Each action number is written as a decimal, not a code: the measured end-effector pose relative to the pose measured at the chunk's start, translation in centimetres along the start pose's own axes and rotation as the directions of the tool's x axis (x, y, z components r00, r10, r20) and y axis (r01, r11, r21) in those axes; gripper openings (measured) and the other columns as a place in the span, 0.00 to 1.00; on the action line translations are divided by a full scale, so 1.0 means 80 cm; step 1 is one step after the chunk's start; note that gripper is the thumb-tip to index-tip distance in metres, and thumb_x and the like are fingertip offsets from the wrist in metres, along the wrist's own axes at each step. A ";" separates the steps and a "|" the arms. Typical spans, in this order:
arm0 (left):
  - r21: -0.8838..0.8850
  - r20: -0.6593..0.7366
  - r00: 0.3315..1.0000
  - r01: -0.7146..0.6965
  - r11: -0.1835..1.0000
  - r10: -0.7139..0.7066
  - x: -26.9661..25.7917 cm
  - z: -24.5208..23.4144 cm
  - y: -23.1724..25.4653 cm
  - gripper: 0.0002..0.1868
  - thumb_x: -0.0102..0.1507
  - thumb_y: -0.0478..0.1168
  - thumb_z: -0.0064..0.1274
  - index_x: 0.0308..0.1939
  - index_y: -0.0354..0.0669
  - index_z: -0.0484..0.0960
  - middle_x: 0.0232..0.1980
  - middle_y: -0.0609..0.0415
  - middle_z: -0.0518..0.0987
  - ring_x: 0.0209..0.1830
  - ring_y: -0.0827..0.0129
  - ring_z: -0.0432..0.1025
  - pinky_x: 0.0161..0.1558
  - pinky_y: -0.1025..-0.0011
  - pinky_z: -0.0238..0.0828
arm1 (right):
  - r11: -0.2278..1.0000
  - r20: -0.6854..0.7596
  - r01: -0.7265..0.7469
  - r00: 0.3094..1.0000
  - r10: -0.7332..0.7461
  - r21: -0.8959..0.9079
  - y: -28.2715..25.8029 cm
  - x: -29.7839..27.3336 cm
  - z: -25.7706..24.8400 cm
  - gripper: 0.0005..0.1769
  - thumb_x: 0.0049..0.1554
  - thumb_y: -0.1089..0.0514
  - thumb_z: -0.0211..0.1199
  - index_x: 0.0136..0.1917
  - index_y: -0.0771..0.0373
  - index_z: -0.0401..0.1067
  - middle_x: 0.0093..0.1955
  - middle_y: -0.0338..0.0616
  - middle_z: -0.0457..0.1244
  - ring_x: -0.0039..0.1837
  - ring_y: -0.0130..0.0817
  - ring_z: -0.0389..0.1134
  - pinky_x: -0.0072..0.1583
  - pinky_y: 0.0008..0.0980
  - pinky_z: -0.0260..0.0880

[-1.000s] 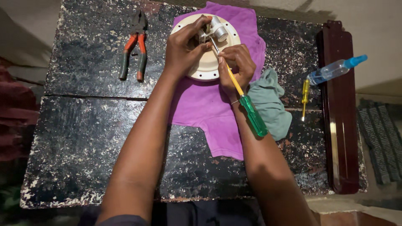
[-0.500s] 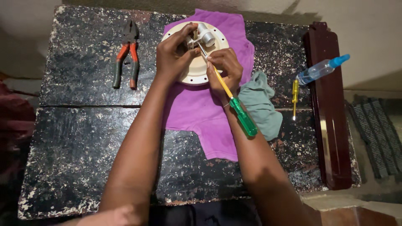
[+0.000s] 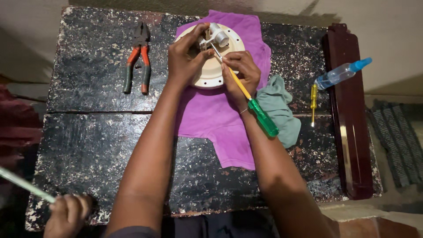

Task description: The person uses a screwdriver to adjust screws on a small white electrical component placed on a plate. They repeatedly tighten and loosen screws while holding the component steady with their other hand.

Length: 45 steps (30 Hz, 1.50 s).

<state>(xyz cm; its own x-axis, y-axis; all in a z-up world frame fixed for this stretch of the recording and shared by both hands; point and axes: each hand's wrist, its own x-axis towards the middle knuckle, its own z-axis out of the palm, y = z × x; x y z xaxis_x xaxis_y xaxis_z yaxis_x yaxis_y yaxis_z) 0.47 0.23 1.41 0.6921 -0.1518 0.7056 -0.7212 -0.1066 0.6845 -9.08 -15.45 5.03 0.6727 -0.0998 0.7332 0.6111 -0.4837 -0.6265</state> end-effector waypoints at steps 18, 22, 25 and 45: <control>-0.012 -0.005 0.999 0.040 0.999 -0.040 -0.004 0.004 -0.013 0.39 0.56 0.34 0.75 0.70 0.49 0.75 0.62 0.51 0.83 0.59 0.65 0.81 0.59 0.69 0.80 | 0.992 -0.014 0.090 0.996 -0.092 -0.087 -0.003 -0.007 -0.003 0.06 0.56 0.70 0.71 0.49 0.69 0.79 0.52 0.53 0.72 0.55 0.42 0.73 0.59 0.35 0.73; 0.004 -0.021 1.000 0.001 1.000 0.000 -0.003 0.003 -0.012 0.40 0.55 0.33 0.74 0.70 0.49 0.74 0.62 0.50 0.83 0.61 0.62 0.80 0.60 0.68 0.79 | 0.994 -0.028 0.085 0.996 -0.087 -0.073 -0.005 -0.010 -0.002 0.07 0.56 0.70 0.72 0.49 0.69 0.80 0.53 0.53 0.72 0.55 0.41 0.73 0.59 0.35 0.72; -0.028 0.000 0.999 0.037 0.999 -0.037 -0.004 0.002 -0.010 0.40 0.56 0.32 0.74 0.70 0.50 0.74 0.62 0.51 0.83 0.59 0.63 0.81 0.59 0.69 0.80 | 0.995 -0.051 0.090 0.994 -0.092 -0.038 -0.008 -0.010 0.003 0.06 0.56 0.70 0.72 0.48 0.68 0.80 0.53 0.52 0.72 0.56 0.40 0.72 0.60 0.35 0.72; 0.002 0.020 0.995 0.096 0.995 -0.096 0.002 -0.002 0.006 0.39 0.53 0.34 0.74 0.68 0.55 0.77 0.55 0.54 0.86 0.47 0.69 0.82 0.49 0.70 0.81 | 0.990 -0.226 -0.144 0.964 0.141 0.003 -0.002 -0.031 0.022 0.07 0.57 0.69 0.72 0.49 0.69 0.78 0.51 0.44 0.67 0.50 0.27 0.69 0.49 0.23 0.70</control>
<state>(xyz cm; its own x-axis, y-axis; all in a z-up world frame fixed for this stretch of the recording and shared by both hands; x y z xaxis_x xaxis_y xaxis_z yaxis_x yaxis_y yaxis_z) 0.25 0.30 1.87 0.7574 -0.1603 0.6329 -0.6515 -0.1228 0.7486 -10.12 -13.56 2.82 0.6400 -0.3608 0.6784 0.5093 -0.4618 -0.7262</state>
